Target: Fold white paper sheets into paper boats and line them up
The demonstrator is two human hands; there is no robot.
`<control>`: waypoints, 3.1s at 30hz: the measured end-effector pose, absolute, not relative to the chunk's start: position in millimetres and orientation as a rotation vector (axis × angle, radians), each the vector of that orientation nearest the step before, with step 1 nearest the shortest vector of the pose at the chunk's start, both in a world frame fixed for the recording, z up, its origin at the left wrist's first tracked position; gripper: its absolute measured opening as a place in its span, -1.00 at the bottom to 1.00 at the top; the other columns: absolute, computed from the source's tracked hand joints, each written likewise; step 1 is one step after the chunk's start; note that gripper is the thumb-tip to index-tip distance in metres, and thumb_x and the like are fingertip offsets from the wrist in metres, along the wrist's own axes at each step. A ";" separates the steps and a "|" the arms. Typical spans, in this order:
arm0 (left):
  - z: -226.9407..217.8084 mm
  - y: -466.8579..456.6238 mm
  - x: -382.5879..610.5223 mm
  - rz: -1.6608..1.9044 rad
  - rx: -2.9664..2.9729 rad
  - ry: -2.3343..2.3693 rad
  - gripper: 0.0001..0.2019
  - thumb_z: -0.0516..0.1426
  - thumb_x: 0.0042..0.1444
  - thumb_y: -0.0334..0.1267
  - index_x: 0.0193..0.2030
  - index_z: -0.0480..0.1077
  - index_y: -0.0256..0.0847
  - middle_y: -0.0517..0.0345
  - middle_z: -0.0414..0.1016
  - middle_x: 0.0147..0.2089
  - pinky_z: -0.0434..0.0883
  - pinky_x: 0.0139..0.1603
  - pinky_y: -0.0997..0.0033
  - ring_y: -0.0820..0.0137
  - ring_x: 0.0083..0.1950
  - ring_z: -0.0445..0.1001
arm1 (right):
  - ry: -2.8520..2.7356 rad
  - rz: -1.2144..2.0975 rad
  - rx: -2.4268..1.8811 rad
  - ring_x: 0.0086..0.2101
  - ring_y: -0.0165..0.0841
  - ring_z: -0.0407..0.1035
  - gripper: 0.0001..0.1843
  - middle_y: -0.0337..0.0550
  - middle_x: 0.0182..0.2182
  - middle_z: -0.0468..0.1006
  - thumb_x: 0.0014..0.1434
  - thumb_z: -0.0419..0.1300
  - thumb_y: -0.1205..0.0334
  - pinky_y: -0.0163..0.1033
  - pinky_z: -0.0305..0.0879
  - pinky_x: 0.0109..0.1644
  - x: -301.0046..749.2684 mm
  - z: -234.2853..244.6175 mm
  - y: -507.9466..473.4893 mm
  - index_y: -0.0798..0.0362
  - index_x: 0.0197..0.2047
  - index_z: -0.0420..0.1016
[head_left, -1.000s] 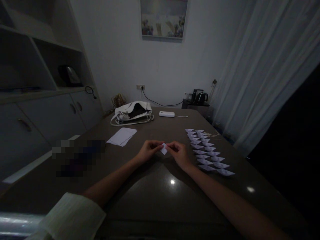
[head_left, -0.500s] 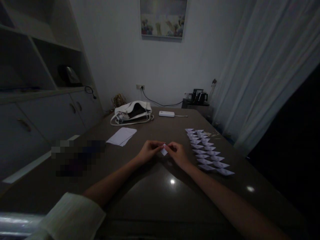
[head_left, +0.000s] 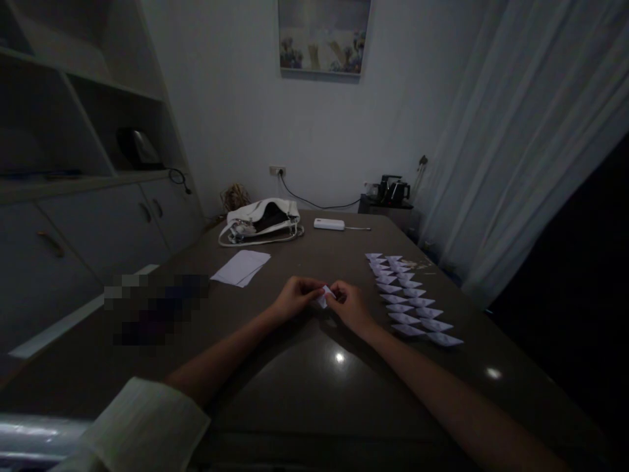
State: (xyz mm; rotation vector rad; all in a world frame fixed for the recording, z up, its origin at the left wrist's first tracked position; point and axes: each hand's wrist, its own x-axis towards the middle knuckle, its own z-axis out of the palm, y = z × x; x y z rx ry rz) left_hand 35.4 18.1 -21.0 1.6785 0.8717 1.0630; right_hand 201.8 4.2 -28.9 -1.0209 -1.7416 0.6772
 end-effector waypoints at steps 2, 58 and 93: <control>-20.7 17.6 35.5 1.067 1.678 0.877 -0.62 0.25 -0.08 -0.10 -0.19 0.53 -0.38 -0.05 0.60 -0.26 0.42 -0.22 0.34 0.23 -0.27 0.54 | -1.752 0.660 -1.025 -0.57 -0.44 0.27 -0.88 -0.27 -0.60 0.41 0.02 0.15 0.23 -0.36 0.17 -0.49 201.6 -28.4 3.6 0.07 -0.50 0.37; -13.6 14.0 36.1 1.077 1.559 0.937 -0.62 0.26 -0.13 0.00 -0.45 0.48 -0.38 0.10 0.49 -0.51 0.26 -0.47 0.53 0.47 -0.50 0.38 | -1.597 0.753 -0.916 -0.51 -0.39 0.30 -0.81 -0.23 -0.57 0.41 0.05 0.15 0.15 -0.33 0.20 -0.42 205.7 -27.1 10.2 0.08 -0.49 0.37; -26.1 27.0 29.1 1.047 1.269 0.889 -0.66 0.32 -0.20 -0.08 -0.39 0.51 -0.37 0.08 0.52 -0.44 0.32 -0.41 0.54 0.50 -0.46 0.40 | -1.505 0.736 -0.940 -0.49 -0.37 0.30 -0.81 -0.22 -0.56 0.41 0.04 0.14 0.13 -0.32 0.21 -0.42 210.6 -30.8 18.1 0.07 -0.48 0.36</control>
